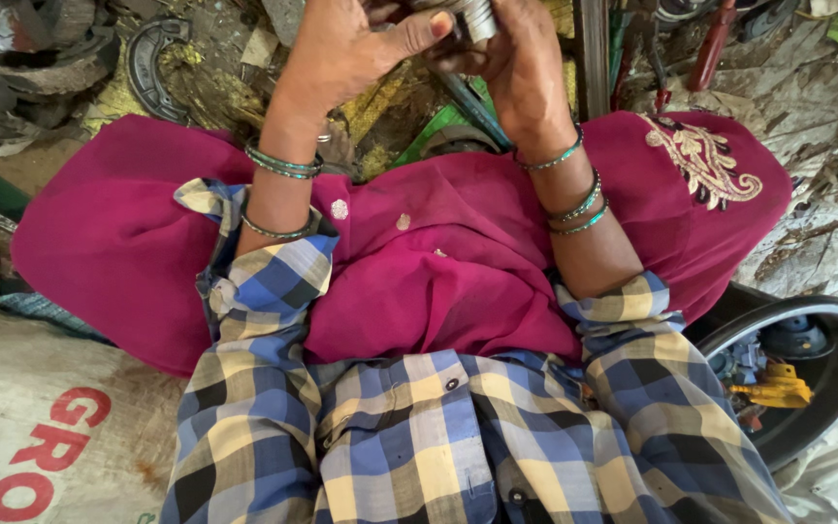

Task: The person sits cross-legged on the floor and uses a small metal file to scrape and smooth the surface of a cylindrical metal part. They repeatedly rotate the part and file different sections while surrounded by various mechanical components.

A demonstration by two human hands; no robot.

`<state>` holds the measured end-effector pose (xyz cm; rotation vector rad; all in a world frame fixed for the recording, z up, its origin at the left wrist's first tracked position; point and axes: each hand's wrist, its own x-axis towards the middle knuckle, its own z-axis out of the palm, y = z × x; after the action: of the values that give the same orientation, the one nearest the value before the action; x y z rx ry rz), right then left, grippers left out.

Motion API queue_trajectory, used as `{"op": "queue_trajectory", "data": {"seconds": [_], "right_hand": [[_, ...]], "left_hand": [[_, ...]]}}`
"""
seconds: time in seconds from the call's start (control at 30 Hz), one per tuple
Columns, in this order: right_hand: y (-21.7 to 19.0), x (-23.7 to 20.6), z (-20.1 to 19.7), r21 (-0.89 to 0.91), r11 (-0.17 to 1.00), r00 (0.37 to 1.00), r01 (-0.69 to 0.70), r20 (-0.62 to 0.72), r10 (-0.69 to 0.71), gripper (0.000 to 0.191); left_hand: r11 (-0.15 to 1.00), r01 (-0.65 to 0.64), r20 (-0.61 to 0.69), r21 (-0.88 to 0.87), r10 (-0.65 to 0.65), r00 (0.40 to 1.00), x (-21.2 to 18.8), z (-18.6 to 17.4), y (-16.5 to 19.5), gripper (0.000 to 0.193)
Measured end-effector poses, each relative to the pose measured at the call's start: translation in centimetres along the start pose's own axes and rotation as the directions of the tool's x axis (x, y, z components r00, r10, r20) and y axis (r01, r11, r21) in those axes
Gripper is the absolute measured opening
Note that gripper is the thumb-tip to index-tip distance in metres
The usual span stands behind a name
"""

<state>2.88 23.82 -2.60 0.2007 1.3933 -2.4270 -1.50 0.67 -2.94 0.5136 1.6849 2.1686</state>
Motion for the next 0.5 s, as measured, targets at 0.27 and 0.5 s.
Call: {"op": "queue_trajectory", "data": {"seconds": [0.27, 0.5], "right_hand": [[0.5, 0.5, -1.5, 0.105, 0.985, 0.990, -0.138, -0.011, 0.140, 0.061], [0.4, -0.1, -1.6, 0.172, 0.966, 0.979, -0.194, -0.023, 0.201, 0.056]], "left_hand": [[0.994, 0.102, -0.058, 0.047, -0.100, 0.993, 0.1, 0.4, 0.4, 0.025], [0.996, -0.025, -0.047, 0.089, 0.029, 0.998, 0.0, 0.4, -0.4, 0.036]]}}
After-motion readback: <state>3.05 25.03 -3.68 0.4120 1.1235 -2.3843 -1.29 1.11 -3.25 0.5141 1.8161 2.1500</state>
